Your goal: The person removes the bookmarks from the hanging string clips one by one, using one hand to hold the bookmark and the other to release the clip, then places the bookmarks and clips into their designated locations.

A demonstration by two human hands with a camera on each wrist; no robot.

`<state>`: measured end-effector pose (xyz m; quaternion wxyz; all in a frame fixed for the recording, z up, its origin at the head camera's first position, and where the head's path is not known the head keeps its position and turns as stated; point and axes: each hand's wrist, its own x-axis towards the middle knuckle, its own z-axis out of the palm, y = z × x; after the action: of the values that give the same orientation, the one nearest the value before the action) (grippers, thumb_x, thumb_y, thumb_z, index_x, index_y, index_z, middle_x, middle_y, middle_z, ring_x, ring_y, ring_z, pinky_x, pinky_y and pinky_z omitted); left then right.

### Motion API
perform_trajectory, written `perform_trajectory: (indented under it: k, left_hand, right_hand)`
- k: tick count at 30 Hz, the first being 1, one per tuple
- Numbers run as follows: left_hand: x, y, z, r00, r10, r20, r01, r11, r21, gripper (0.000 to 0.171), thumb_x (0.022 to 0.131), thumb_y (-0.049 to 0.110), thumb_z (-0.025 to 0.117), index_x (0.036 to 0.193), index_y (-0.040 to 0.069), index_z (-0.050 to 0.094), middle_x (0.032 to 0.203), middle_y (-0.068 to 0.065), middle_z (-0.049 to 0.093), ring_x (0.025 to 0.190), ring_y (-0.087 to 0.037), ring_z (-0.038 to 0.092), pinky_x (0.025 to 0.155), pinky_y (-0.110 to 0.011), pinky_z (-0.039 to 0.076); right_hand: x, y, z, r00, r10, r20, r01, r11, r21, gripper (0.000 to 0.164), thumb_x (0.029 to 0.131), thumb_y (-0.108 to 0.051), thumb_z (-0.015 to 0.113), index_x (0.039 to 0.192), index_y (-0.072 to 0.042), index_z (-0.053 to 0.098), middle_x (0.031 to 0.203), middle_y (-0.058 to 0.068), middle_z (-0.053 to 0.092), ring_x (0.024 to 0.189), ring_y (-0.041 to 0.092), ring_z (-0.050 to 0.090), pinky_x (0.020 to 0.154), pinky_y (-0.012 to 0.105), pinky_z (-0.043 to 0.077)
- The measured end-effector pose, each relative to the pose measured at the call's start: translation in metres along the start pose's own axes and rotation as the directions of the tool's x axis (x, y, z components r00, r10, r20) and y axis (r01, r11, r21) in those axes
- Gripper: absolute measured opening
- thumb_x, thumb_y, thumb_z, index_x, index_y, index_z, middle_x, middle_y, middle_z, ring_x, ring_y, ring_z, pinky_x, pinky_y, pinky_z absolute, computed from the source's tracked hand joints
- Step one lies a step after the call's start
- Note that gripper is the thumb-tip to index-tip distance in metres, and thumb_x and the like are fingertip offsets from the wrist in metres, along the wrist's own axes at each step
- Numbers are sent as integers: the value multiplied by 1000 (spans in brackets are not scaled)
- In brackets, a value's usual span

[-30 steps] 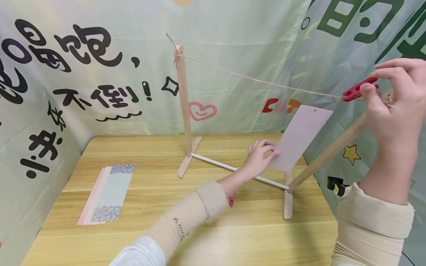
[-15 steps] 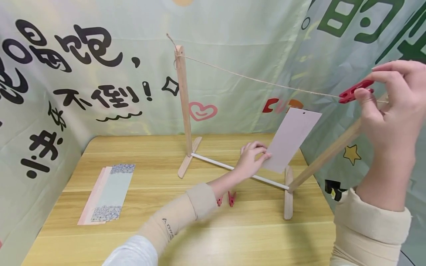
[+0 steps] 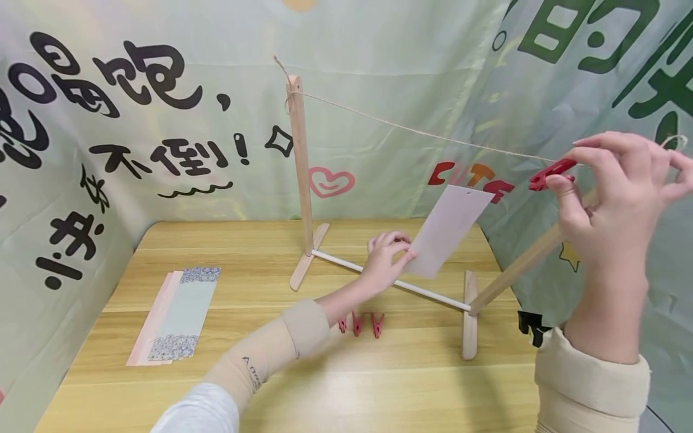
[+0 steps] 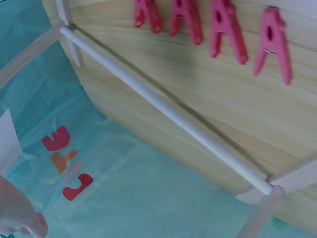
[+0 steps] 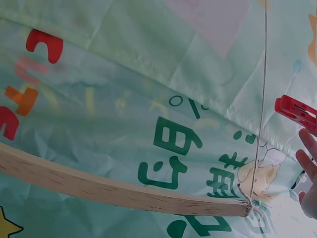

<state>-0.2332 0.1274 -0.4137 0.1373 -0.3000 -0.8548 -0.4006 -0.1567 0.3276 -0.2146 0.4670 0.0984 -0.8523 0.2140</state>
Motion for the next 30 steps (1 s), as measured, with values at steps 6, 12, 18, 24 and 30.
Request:
perform_trajectory:
  k: [6, 12, 18, 24, 30]
  left_hand:
    - [-7, -11, -8, 1000, -13, -23, 14, 999, 48, 22, 89, 33, 55, 93, 16, 69, 111, 5, 57, 107, -12, 45, 98, -37, 22]
    - [-15, -21, -12, 1000, -19, -7, 19, 999, 49, 24, 90, 34, 54, 94, 15, 69, 111, 4, 56, 108, -13, 44, 98, -40, 21]
    - [-28, -30, -17, 1000, -17, -8, 17, 999, 30, 23, 90, 32, 55, 91, 14, 69, 109, 2, 57, 108, -14, 44, 98, -41, 21]
    - [-41, -41, -22, 999, -34, -31, 34, 999, -13, 23, 89, 30, 56, 88, 11, 69, 107, 0, 57, 107, -18, 46, 97, -44, 20]
    - [-52, -51, -26, 996, -72, -52, 69, 996, -59, 21, 88, 26, 58, 85, 9, 69, 106, -1, 57, 107, -20, 46, 98, -49, 18]
  right_hand:
    - [-9, -3, 4, 999, -24, 23, 25, 999, -21, 46, 91, -31, 53, 103, 13, 55, 118, -5, 54, 120, 6, 37, 97, 18, 26]
    - [-17, -7, 18, 990, -119, -72, 120, 993, 1, 69, 85, -57, 49, 91, 11, 56, 106, 30, 51, 110, 43, 42, 103, 44, 13]
    - [-29, -8, 31, 987, -124, -97, 125, 992, 2, 67, 84, -57, 51, 86, 9, 58, 98, 29, 52, 101, 45, 43, 99, 46, 7]
    - [-38, -1, 39, 991, -126, -45, 127, 992, 15, 67, 85, -58, 49, 87, 9, 58, 99, 28, 52, 97, 47, 41, 98, 46, 5]
    - [-47, 9, 48, 994, -112, -1, 112, 993, 32, 66, 84, -57, 51, 88, 8, 59, 101, 26, 55, 97, 45, 42, 99, 44, 5]
